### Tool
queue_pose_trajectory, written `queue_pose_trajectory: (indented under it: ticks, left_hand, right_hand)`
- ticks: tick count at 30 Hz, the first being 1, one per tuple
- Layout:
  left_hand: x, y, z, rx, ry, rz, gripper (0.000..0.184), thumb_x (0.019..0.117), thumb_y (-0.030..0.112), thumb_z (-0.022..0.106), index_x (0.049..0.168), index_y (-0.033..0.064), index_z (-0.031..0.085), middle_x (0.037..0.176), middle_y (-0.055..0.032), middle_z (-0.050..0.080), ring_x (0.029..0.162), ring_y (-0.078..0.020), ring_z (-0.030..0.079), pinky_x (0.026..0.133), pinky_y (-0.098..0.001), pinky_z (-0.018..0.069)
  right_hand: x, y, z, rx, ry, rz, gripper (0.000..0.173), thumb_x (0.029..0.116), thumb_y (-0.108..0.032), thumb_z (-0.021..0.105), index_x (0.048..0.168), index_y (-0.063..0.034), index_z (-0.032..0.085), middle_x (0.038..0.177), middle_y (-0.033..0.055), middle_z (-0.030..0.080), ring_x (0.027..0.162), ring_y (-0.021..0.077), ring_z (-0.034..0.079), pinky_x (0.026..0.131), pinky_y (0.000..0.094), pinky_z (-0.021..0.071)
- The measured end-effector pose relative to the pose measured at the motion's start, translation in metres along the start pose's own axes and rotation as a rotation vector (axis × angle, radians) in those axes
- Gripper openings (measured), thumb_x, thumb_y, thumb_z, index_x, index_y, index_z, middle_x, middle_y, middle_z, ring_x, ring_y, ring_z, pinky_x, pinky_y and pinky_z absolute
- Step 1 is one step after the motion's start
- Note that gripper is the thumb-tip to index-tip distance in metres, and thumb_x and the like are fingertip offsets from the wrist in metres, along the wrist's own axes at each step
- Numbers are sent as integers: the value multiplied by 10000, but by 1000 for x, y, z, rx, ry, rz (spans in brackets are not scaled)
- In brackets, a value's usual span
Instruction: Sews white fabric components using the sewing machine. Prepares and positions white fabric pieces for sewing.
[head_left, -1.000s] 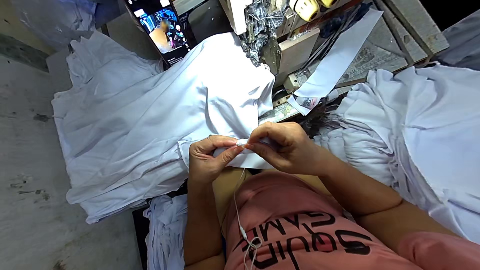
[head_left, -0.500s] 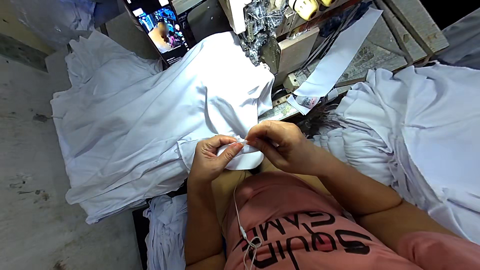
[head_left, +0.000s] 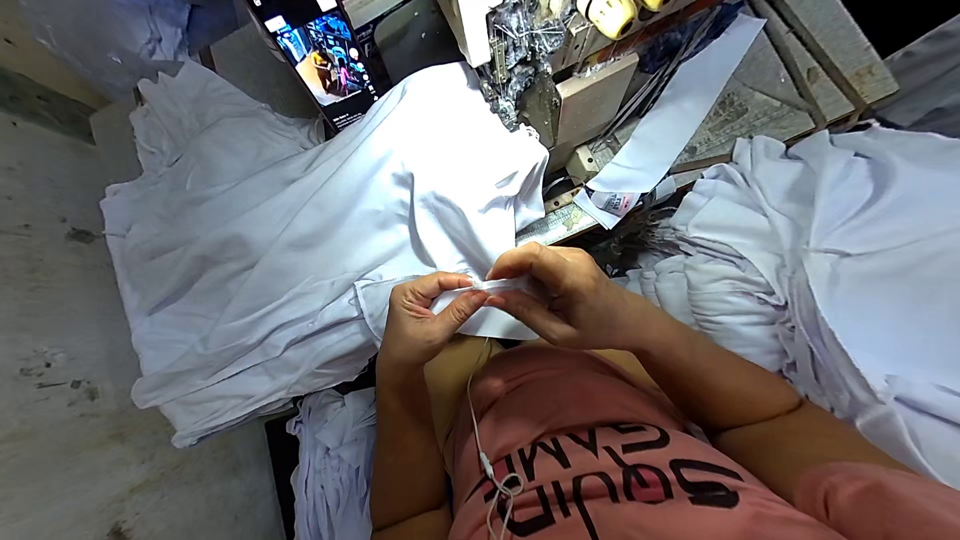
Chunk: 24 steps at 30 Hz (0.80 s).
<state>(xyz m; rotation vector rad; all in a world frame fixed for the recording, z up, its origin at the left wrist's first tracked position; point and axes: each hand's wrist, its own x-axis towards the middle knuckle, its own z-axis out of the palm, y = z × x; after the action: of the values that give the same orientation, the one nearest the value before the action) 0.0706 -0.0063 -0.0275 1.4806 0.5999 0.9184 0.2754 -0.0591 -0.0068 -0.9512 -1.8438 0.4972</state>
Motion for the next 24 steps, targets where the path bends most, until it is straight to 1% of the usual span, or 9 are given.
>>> queue_pose_trajectory:
  ticks: [3,7,11,14,16,18,20,22,24]
  left_hand:
    - [0,0,0,15,9,6,92,895,110,756,938,189,775,898,146,751,797,54,681,723,-152,577]
    - [-1,-2,0,9,18,1,109,889,99,759,947,190,778,904,142,754,803,44,688,734,-161,583]
    - [-1,-2,-1,9,19,0,108,888,99,759,937,193,776,895,143,752,794,48,683,722,-157,580]
    - [-2,-4,-4,-2,-15,15,71,946,173,717,928,210,775,884,162,740,761,72,654,690,-129,548]
    - [-2,-6,-7,-36,-51,25,108,986,244,674,950,227,775,891,177,734,726,98,624,653,-101,517]
    - [-2,-7,-8,-47,-61,35,102,978,274,689,967,222,776,906,173,737,739,94,630,662,-106,523]
    - [-3,-5,-7,6,-39,47,43,939,203,730,947,199,772,920,158,746,813,65,676,737,-145,573]
    - [-3,-4,-5,37,-15,45,55,918,146,743,938,187,773,923,150,750,838,52,686,761,-163,583]
    - [-4,-4,-5,46,-4,41,69,914,129,742,933,188,774,922,150,751,840,51,686,764,-163,582]
  right_hand:
    - [0,1,1,-29,-10,-6,196,955,-156,642,1018,28,666,846,68,682,765,47,632,699,166,521]
    - [-1,2,2,-62,-33,-2,162,945,-140,630,900,7,681,765,58,649,698,68,600,632,182,491]
    - [-1,4,2,-55,-51,5,194,956,-106,585,825,-2,684,731,59,632,697,86,596,621,195,475]
    - [-1,3,2,-38,-45,6,195,959,-95,580,836,4,694,741,61,639,705,79,599,631,187,479]
    - [-1,4,3,-28,-41,6,196,960,-96,581,840,6,697,743,60,641,708,74,600,636,183,480]
    - [-1,4,4,-20,-37,10,197,961,-95,581,837,5,698,742,59,641,705,69,598,637,179,480]
    - [-2,4,4,-14,-35,15,193,956,-89,581,835,9,695,740,61,640,701,66,594,638,175,478]
    - [-2,5,5,-12,-29,18,186,951,-83,583,834,16,689,740,71,639,696,71,590,637,176,477]
    - [-2,5,6,-14,-22,17,182,953,-76,584,839,21,687,737,73,634,690,70,586,635,172,475]
